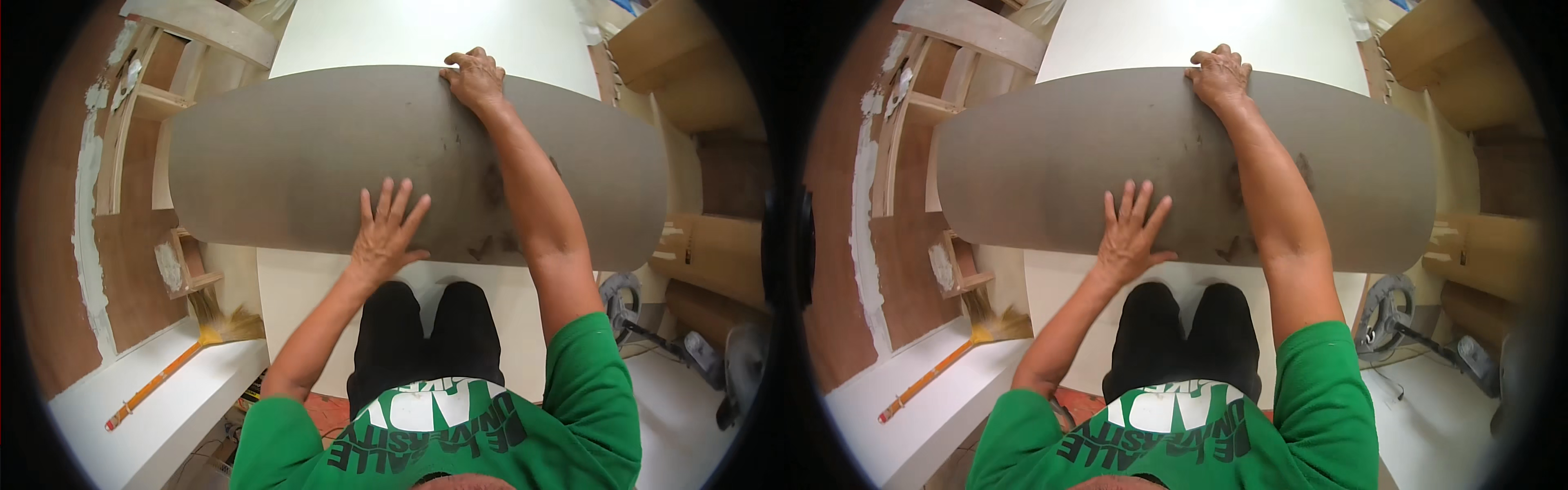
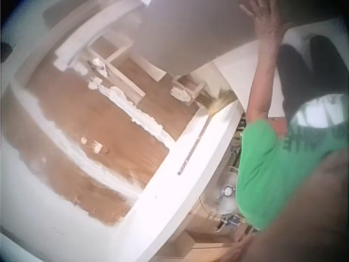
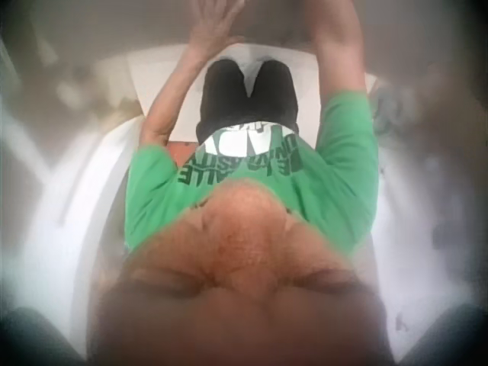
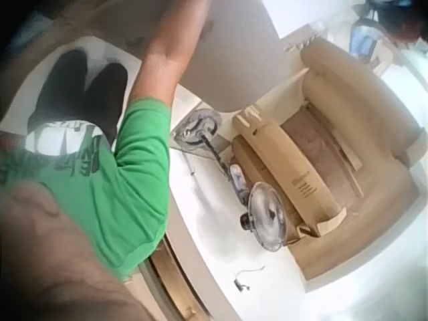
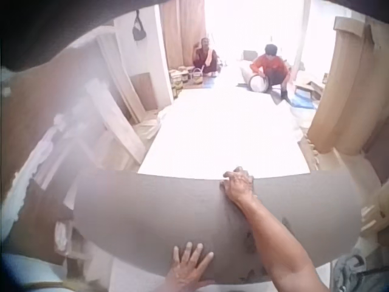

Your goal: The person kneels on the floor and rolls a large sheet of gray material into a tight cylinder using both hands. The person repeatedly adjusts the roll to ensure it is compact and uniform.

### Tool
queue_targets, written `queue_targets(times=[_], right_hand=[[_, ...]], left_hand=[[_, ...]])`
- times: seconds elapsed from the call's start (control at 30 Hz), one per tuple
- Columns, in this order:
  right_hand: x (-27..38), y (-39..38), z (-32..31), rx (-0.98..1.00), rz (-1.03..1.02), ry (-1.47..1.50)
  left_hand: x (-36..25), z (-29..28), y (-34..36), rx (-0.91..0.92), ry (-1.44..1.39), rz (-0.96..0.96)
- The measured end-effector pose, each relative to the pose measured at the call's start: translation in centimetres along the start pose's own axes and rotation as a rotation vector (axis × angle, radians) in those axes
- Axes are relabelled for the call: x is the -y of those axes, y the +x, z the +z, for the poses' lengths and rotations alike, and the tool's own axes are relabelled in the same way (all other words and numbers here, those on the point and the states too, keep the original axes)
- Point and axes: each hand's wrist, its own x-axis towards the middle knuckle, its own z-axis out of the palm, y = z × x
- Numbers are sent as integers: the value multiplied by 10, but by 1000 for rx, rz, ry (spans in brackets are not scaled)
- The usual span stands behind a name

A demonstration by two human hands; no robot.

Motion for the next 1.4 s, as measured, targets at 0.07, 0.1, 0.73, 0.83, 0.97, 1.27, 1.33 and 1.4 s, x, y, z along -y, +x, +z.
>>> queue_targets(times=[0.07,0.1,0.73,0.83,0.97,1.27,1.33,1.4], right_hand=[[3,18,34,149,49,-62],[-5,26,54,209,71,-32],[-57,-18,166,1256,50,158],[-55,-29,173,1301,36,159],[-49,-29,172,1443,109,183],[-43,-50,170,1591,155,251],[-44,-55,173,1632,133,316],[-39,-59,177,1645,165,267]], left_hand=[[6,29,-19,-12,40,12],[7,46,-29,-46,85,26],[-14,139,-65,-24,301,10],[-13,140,-71,-25,324,10],[-14,140,-70,-64,388,-12],[-23,140,-78,-117,426,-61],[-22,138,-82,-124,416,-65],[-21,143,-88,-138,397,-72]])
